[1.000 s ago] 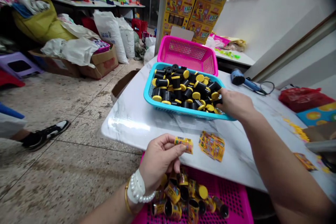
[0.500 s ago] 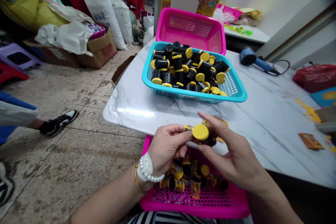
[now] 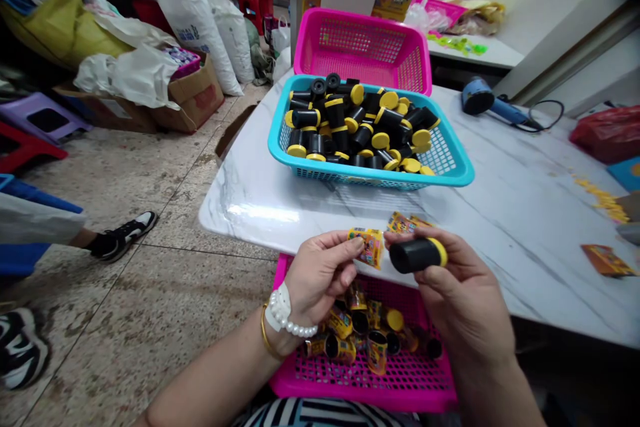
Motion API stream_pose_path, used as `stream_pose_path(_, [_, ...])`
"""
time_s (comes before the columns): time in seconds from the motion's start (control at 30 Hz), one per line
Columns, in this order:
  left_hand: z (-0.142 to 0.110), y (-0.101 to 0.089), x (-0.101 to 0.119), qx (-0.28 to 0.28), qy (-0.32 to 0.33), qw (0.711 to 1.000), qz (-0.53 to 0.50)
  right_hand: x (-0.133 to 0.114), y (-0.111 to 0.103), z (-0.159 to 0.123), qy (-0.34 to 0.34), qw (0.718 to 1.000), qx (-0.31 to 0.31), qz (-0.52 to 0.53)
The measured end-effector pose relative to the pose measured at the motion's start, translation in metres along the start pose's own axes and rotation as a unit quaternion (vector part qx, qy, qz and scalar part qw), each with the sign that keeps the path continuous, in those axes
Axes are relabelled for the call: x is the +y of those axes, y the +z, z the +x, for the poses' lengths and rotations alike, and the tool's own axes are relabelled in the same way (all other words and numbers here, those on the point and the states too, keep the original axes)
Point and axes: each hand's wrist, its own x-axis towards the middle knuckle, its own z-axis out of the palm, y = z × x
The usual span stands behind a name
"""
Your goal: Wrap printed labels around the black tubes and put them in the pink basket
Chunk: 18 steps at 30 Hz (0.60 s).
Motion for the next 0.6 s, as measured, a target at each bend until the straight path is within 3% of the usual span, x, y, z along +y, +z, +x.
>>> stream_pose_path(0.13, [-0.003, 0.002, 0.003, -0.032, -0.023, 0.999, -0.027, 0.008, 0.007, -0.004, 0.007, 0.998, 0.038, -0.059])
stream_pose_path(0.27, [-0.003, 0.001, 0.001, -0.048, -0.021, 0.999, -0.01, 0.004, 0.012, -0.009, -0.034, 0.985, 0.1, -0.136])
stream_pose_path(0.6, [0.0, 0.001, -0.003, -0.054, -0.013, 0.998, 0.01, 0.006, 0.017, -0.011, -0.105, 0.972, 0.083, -0.193])
